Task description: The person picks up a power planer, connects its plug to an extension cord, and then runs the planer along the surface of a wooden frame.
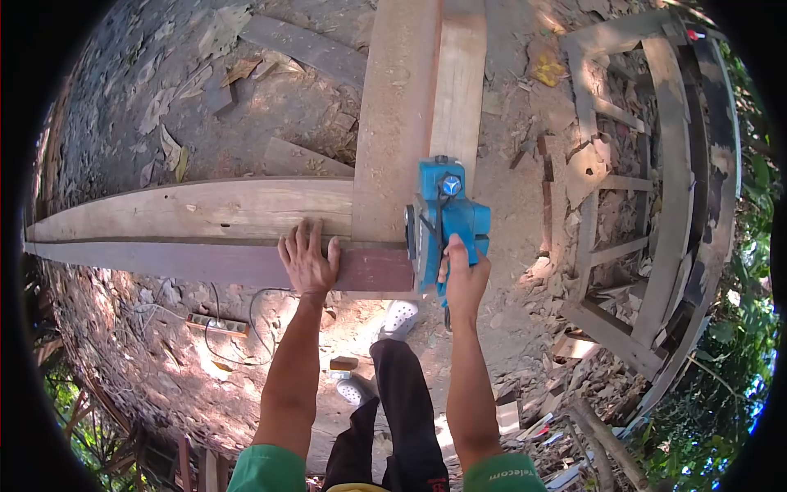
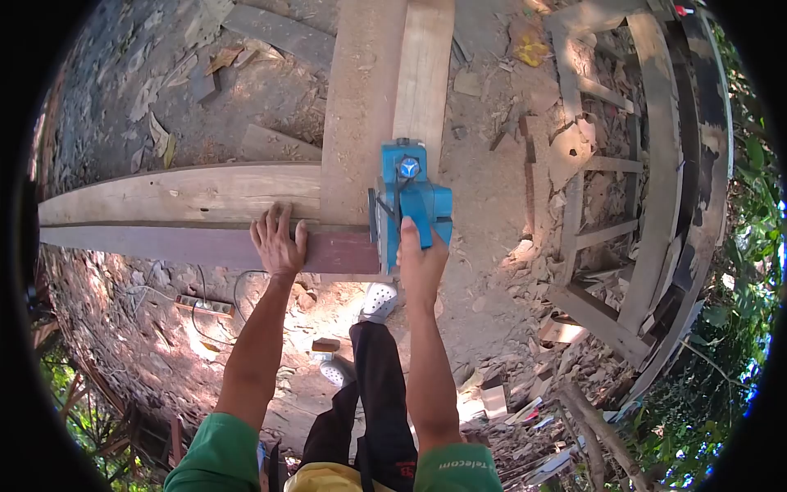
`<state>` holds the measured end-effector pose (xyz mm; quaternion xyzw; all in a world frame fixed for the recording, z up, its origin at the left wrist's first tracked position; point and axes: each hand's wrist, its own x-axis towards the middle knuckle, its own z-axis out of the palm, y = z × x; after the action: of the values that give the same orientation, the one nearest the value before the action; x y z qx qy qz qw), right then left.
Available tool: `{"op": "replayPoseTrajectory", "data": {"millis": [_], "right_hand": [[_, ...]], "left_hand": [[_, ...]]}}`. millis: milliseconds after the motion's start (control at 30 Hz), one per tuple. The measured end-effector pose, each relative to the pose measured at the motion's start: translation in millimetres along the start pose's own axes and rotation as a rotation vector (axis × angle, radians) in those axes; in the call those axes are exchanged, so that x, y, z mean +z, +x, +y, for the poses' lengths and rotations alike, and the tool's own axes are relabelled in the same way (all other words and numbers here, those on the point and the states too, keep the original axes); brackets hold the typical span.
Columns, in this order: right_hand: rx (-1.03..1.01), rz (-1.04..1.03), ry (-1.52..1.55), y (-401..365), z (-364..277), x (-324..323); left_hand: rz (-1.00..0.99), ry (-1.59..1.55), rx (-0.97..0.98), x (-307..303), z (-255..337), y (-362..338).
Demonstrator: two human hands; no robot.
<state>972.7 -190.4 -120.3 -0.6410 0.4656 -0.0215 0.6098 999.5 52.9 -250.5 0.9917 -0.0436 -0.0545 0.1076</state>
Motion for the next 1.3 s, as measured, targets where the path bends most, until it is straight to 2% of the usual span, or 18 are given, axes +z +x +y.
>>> {"op": "replayPoseTrajectory", "data": {"millis": [633, 1300], "right_hand": [[-0.093, 0.016, -0.062, 138, -111, 65], [-0.116, 0.006, -0.078, 247, -200, 118]], "left_hand": [[0.005, -0.022, 0.004, -3, 1, 2], [-0.089, -0.024, -0.027, -9, 3, 7]]}}
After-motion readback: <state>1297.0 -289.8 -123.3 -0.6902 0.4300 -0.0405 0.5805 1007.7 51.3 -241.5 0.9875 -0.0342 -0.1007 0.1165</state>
